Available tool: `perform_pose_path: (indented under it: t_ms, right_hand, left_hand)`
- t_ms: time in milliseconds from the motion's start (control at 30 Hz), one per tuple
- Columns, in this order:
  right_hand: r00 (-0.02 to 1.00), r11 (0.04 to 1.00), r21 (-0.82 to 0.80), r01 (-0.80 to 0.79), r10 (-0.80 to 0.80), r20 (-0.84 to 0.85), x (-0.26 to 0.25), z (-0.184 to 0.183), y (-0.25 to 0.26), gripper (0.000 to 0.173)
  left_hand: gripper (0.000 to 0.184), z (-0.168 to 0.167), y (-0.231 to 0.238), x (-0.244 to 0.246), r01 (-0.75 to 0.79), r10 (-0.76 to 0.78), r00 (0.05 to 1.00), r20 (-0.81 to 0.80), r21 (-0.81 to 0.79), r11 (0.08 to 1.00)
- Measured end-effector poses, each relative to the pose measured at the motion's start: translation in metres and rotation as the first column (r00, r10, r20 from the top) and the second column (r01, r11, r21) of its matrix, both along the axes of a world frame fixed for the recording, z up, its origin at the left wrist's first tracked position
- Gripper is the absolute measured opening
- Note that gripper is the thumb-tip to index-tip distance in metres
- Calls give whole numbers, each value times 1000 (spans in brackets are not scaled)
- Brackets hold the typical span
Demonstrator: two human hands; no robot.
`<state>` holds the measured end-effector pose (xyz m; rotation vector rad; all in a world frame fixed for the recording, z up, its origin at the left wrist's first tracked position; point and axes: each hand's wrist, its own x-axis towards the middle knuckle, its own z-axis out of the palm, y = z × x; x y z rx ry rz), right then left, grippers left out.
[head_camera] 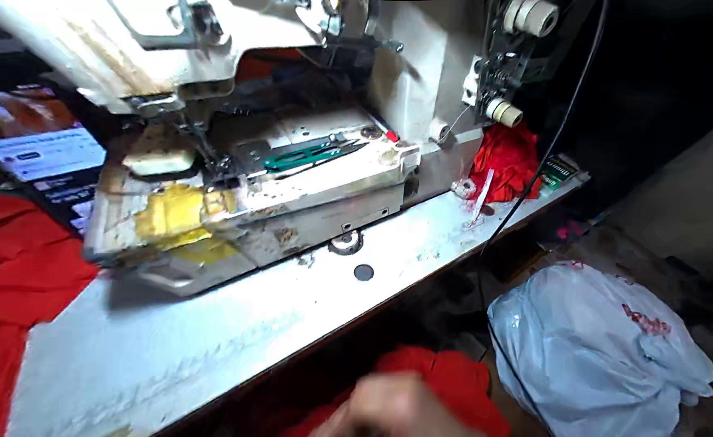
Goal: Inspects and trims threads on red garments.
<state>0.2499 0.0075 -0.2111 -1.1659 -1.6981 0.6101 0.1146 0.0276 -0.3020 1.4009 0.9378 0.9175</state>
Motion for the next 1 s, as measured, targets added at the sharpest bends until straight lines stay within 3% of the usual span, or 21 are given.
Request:
perform_pose_path:
  t_ms: [67, 133, 167, 200, 233, 300, 367, 433, 500, 567, 633, 733, 833, 933, 1000]
  right_hand:
    - [990, 990, 40, 134, -136, 49, 36, 22, 32, 18]
    - [883, 941, 77, 328, -335, 329, 74, 47, 54, 12]
    - [790, 911, 47, 410, -381, 481, 92, 55, 63, 12]
    - [707, 874, -32, 485, -370, 603, 108, 61, 70, 25]
    - [644, 828, -97, 552, -350, 680, 119, 63, 74, 37]
    - [584, 800, -64, 597, -378, 718, 126, 60, 69, 45]
    - [604, 844, 93, 528, -451, 657, 115, 53, 53, 45]
    - [748, 911, 146, 387, -402, 527, 94, 40, 34, 38]
    - [927, 981, -43, 190, -165, 336, 72, 16, 15, 34]
    - [998, 901, -433, -19, 39, 39, 53, -12, 4, 39]
    - [990, 796, -595, -110, 33, -139, 39, -41, -1, 39]
    - [949, 820, -565, -92, -99, -299, 30, -67, -4, 9]
    - [935, 859, -511, -24, -162, -316, 37, -79, -7, 7]
    - [926, 878, -478, -1, -180, -332, 45, -83, -11, 8]
    - [923, 895, -445, 6, -176, -341, 44, -85, -11, 9]
  left_hand:
    - [6, 20, -1, 1, -94, 100, 995, 10, -241, 966]
    - [10, 20, 0, -2, -82, 141, 980, 140, -364, 928]
    - [12, 17, 0, -4, -61, 149, 966, 211, -375, 925]
    - [13, 15, 0, -5, -40, 145, 953, 266, -362, 931]
    - [14, 13, 0, -6, -18, 124, 946, 299, -334, 942]
    - [16, 11, 2, -8, 6, 85, 949, 302, -288, 957]
    - [16, 11, 3, -8, 18, 62, 957, 283, -273, 962]
    - [14, 11, 5, -7, 18, 47, 963, 266, -237, 971]
    - [13, 9, 6, -6, 5, 27, 975, 221, -140, 990]
    - [12, 6, 8, -5, -25, 27, 987, 161, -17, 1000]
    - [10, 2, 6, -3, -82, 68, 989, 132, 102, 991]
    - [10, -2, 3, -4, -220, 187, 970, 156, 235, 947]
    - [10, 9, 18, -19, -371, 329, 920, 214, 200, 907]
    - [9, 18, 31, -39, -384, 336, 915, 225, 222, 896]
    - [9, 31, 30, -47, -375, 327, 904, 275, 146, 915]
